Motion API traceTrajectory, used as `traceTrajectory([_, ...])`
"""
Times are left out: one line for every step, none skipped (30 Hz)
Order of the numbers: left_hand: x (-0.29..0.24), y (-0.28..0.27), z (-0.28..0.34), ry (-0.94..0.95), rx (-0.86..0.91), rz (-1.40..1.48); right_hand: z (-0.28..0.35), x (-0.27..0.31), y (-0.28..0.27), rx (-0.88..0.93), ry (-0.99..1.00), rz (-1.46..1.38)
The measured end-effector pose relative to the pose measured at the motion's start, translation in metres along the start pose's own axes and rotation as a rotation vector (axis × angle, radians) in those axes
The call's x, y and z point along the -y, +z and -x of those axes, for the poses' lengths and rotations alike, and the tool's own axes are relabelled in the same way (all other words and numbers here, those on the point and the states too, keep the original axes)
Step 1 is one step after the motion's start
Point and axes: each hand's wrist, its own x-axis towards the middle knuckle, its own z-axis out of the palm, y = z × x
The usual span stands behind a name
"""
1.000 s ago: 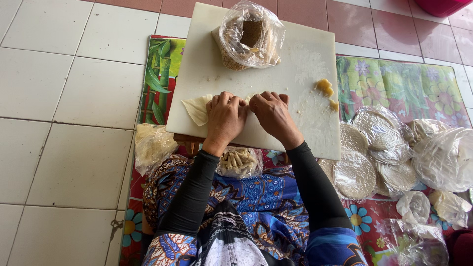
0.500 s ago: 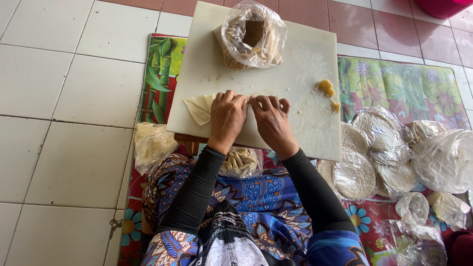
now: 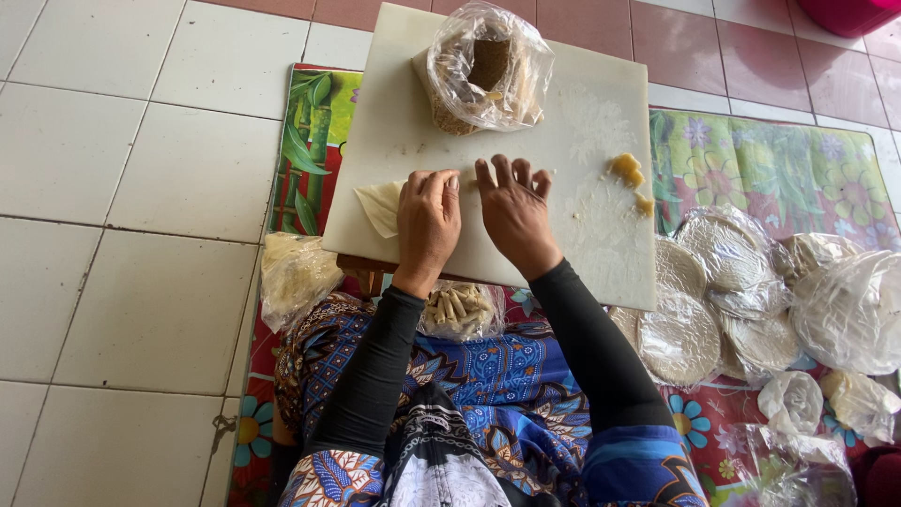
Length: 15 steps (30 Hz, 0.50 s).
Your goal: The person folds thin wrappers around a small amount of filling using a wooden spoon and their hands on a white board, repeating the process for multiple rolls and placing the finished rolls into a pile.
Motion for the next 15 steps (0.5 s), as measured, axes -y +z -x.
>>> traceTrajectory([0.001,0.0,0.0,0.013,-0.003,-0.004,0.004,0.001,-0.004,0.002,0.001,-0.02])
traceTrajectory([0.001,0.0,0.0,0.026,-0.006,-0.008,0.012,0.003,-0.01,0.004,0.001,-0.039])
traceTrajectory([0.002,0.0,0.001,0.038,-0.008,-0.012,0.02,0.005,-0.016,0.007,0.002,-0.06])
traceTrajectory([0.002,0.0,0.001,0.036,-0.01,-0.011,0.027,0.008,-0.021,0.021,0.008,-0.064])
traceTrajectory([0.002,0.001,0.001,0.035,-0.011,-0.007,0.035,0.011,-0.027,0.035,0.017,-0.066])
traceTrajectory([0.002,0.001,0.001,0.034,-0.012,-0.004,0.039,0.013,-0.031,0.048,0.025,-0.068])
traceTrajectory([0.002,0.0,0.001,0.035,-0.012,-0.004,0.04,0.015,-0.033,0.052,0.022,-0.063])
traceTrajectory([0.002,0.0,0.001,0.036,-0.012,-0.005,0.042,0.017,-0.035,0.057,0.02,-0.058])
traceTrajectory([0.001,0.0,0.001,0.041,-0.008,-0.005,0.043,0.018,-0.035,0.06,0.021,-0.053])
traceTrajectory([0.001,-0.001,0.002,0.036,-0.008,-0.003,0.042,0.017,-0.034,0.047,0.025,-0.058])
traceTrajectory([0.001,0.0,0.002,0.034,-0.011,-0.002,0.037,0.014,-0.031,0.03,0.029,-0.062])
traceTrajectory([0.001,0.0,0.001,0.031,-0.013,0.0,0.032,0.011,-0.028,0.013,0.033,-0.065])
traceTrajectory([0.001,0.0,0.001,0.022,-0.007,-0.002,0.026,0.008,-0.026,-0.016,0.042,-0.141])
traceTrajectory([0.0,0.0,0.002,0.013,-0.002,-0.004,0.019,0.004,-0.023,-0.045,0.051,-0.216])
traceTrajectory([0.0,0.0,0.001,0.002,0.0,-0.008,0.014,0.002,-0.022,-0.075,0.056,-0.294])
